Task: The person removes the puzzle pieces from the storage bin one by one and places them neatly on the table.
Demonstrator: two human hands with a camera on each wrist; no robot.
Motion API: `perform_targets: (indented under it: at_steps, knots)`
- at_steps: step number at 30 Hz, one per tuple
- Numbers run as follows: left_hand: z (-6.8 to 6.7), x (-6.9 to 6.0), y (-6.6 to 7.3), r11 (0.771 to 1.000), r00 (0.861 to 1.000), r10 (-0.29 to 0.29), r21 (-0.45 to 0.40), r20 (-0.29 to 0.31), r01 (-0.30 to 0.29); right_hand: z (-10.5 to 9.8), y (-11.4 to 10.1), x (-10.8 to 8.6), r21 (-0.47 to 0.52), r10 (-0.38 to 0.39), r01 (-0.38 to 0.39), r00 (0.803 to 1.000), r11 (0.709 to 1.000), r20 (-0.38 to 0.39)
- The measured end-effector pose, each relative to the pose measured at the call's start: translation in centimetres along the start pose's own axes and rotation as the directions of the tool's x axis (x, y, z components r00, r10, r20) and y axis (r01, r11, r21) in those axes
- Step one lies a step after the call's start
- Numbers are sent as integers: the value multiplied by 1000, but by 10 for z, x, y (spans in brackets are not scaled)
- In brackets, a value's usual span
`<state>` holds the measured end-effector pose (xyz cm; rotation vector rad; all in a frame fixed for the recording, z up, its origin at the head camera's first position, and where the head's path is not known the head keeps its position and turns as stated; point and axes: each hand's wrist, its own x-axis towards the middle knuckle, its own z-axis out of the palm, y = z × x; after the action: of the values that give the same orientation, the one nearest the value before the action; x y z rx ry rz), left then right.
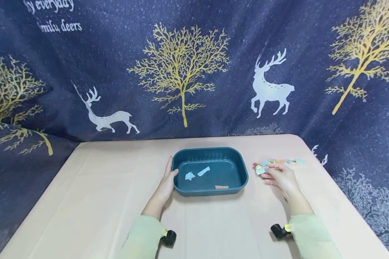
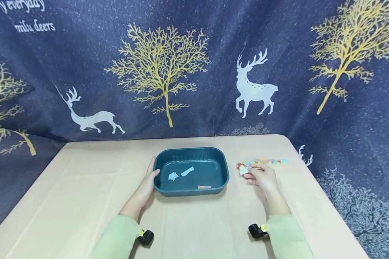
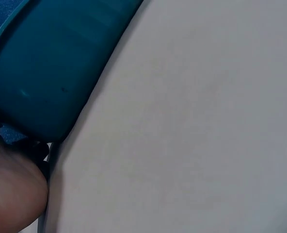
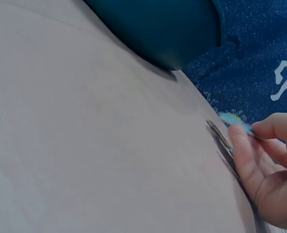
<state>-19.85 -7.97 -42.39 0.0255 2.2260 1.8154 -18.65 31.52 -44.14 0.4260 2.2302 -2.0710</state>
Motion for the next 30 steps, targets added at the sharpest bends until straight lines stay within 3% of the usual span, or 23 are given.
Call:
perform_targets:
  at_steps: [5, 8, 17, 25, 30]
  knots:
    - [-2, 10, -23, 1000, 1000, -14, -2, -11, 14, 1, 7, 0, -41, 21, -20, 1000, 999, 17]
    - [-2, 12, -29, 999, 1000, 6, -32, -21, -7, 3, 7, 0, -36, 17, -16, 1000, 999, 12]
    - [-5, 7, -33, 988, 999, 23, -153, -34, -28, 3, 6, -2, -77, 38, -40, 999, 996, -29]
    - [-6, 12, -32, 997, 997, 62, -53, -53, -64, 2, -1, -3, -152, 43, -62, 991, 986, -125]
    - [-5, 13, -32, 997, 997, 61, -51, -53, -64, -1, -3, -5, -155, 44, -69, 986, 985, -160]
